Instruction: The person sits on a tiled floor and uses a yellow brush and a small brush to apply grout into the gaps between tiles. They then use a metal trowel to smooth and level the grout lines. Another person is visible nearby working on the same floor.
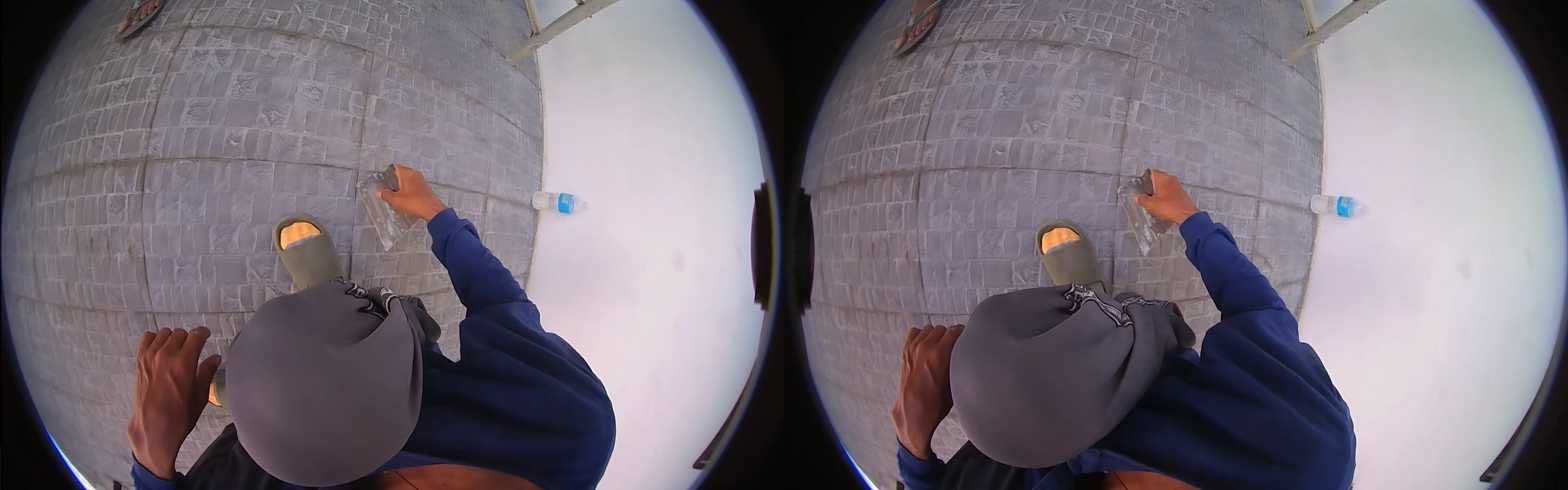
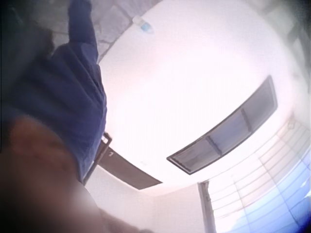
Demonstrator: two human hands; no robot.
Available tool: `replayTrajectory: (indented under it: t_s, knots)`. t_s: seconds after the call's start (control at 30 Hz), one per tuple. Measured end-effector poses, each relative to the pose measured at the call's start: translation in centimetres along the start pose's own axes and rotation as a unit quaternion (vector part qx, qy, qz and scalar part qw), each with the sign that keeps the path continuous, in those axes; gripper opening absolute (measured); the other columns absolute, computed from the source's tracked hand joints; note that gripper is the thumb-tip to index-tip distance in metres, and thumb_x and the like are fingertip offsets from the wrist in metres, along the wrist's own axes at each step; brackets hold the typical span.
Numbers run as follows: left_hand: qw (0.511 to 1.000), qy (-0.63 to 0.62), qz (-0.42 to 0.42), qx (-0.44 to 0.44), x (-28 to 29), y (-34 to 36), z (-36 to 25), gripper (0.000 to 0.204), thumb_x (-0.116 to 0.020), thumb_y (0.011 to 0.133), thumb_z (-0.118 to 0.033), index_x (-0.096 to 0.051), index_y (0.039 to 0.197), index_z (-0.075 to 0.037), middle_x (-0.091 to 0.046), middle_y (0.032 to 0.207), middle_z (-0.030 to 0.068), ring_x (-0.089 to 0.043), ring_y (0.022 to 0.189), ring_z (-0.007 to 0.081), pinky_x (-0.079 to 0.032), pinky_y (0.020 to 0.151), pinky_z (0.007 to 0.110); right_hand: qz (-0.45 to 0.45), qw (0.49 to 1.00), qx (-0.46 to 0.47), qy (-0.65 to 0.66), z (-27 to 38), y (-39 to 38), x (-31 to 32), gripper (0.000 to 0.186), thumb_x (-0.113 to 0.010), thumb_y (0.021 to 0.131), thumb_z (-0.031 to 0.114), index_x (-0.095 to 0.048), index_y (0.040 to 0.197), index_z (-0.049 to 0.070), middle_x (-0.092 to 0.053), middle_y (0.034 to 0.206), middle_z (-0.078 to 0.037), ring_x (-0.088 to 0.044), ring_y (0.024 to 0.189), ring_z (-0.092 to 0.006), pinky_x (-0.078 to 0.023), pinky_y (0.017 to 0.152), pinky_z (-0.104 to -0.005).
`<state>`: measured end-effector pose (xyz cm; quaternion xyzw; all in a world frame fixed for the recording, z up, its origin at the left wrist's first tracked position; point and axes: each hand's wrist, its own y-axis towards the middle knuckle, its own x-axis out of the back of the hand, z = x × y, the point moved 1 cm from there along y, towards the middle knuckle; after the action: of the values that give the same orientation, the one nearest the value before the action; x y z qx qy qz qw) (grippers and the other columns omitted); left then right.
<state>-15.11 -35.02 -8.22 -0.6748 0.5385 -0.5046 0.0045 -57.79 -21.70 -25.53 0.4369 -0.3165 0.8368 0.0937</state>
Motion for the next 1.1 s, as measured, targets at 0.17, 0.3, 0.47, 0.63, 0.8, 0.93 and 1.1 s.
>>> replayTrajectory:
  t_s: [0.17, 0.3, 0.47, 0.63, 0.8, 0.93, 1.1]
  knots:
    - [0.999, 0.002, 0.022, 0.028, 0.0, 0.4, -0.1, 0.035, -0.066, 0.071, 0.006, -0.063, 0.105, 0.0, -0.061, 0.09, 0.015, -0.058, 0.09, 0.0332, -0.039, 0.1, 0.049, -0.117, 0.993, 0.022, 0.003, 0.9, 3.8, 4.0, 0.037, -0.074, 0.076, 0.02, -0.052, 0.087, -0.007, -0.06, 0.081, -0.03, -0.062, 0.08, -0.0454, -0.047, 0.07, -0.0488]
    - [1.0, -0.001, -0.009, -0.004, 0.2, 0.5, -0.5, 0.037, -0.069, 0.072, 0.0, -0.062, 0.108, -0.003, -0.061, 0.091, 0.0148, -0.058, 0.092, 0.0344, -0.039, 0.101, 0.049, -0.201, 0.979, 0.031, -0.02, 0.6, 11.1, 5.4, 0.036, -0.074, 0.076, 0.019, -0.052, 0.091, -0.007, -0.062, 0.085, -0.032, -0.063, 0.084, -0.0472, -0.049, 0.072, -0.0506]
    - [1.0, 0.008, -0.023, 0.016, 0.1, 0.1, -0.6, 0.035, -0.074, 0.074, -0.007, -0.062, 0.106, -0.003, -0.062, 0.092, 0.0134, -0.058, 0.094, 0.033, -0.04, 0.099, 0.048, -0.255, 0.964, -0.003, -0.076, -0.2, 18.4, 5.9, 0.038, -0.073, 0.075, 0.017, -0.055, 0.099, -0.006, -0.065, 0.095, -0.031, -0.064, 0.092, -0.0462, -0.052, 0.079, -0.0505]
    - [0.999, 0.015, -0.015, 0.034, -0.1, 0.1, -0.5, 0.034, -0.075, 0.074, -0.009, -0.062, 0.105, -0.003, -0.061, 0.091, 0.0133, -0.058, 0.093, 0.0319, -0.041, 0.095, 0.045, -0.266, 0.96, 0.002, -0.091, -0.1, 22.4, 6.5, 0.035, -0.07, 0.074, 0.016, -0.058, 0.1, -0.005, -0.066, 0.096, -0.029, -0.064, 0.094, -0.0445, -0.052, 0.083, -0.0485]
    - [0.995, 0.048, -0.077, -0.048, 0.0, 0.7, -0.6, 0.032, -0.075, 0.074, -0.009, -0.062, 0.101, 0.001, -0.057, 0.078, 0.0122, -0.055, 0.078, 0.0285, -0.042, 0.077, 0.04, -0.246, 0.963, -0.003, -0.11, 1.0, 23.9, 6.8, 0.033, -0.068, 0.072, 0.013, -0.061, 0.098, -0.005, -0.066, 0.098, -0.029, -0.064, 0.096, -0.0441, -0.052, 0.085, -0.0476]
    - [0.997, 0.039, -0.052, -0.028, 0.0, 1.0, -0.7, 0.033, -0.074, 0.073, -0.005, -0.062, 0.103, 0.0, -0.059, 0.083, 0.0134, -0.058, 0.085, 0.0303, -0.042, 0.086, 0.042, -0.193, 0.972, 0.005, -0.135, 1.3, 22.3, 6.8, 0.034, -0.068, 0.07, 0.012, -0.061, 0.098, -0.006, -0.066, 0.098, -0.03, -0.064, 0.096, -0.0445, -0.052, 0.086, -0.0472]
    - [0.999, 0.025, -0.034, -0.026, 0.3, 1.3, -0.5, 0.035, -0.071, 0.07, 0.001, -0.062, 0.104, -0.001, -0.061, 0.087, 0.0145, -0.059, 0.089, 0.0321, -0.042, 0.09, 0.043, -0.155, 0.984, 0.006, -0.093, -0.2, 15.8, 4.3, 0.036, -0.069, 0.072, 0.015, -0.059, 0.098, -0.008, -0.064, 0.096, -0.033, -0.062, 0.095, -0.0474, -0.051, 0.085, -0.0474]
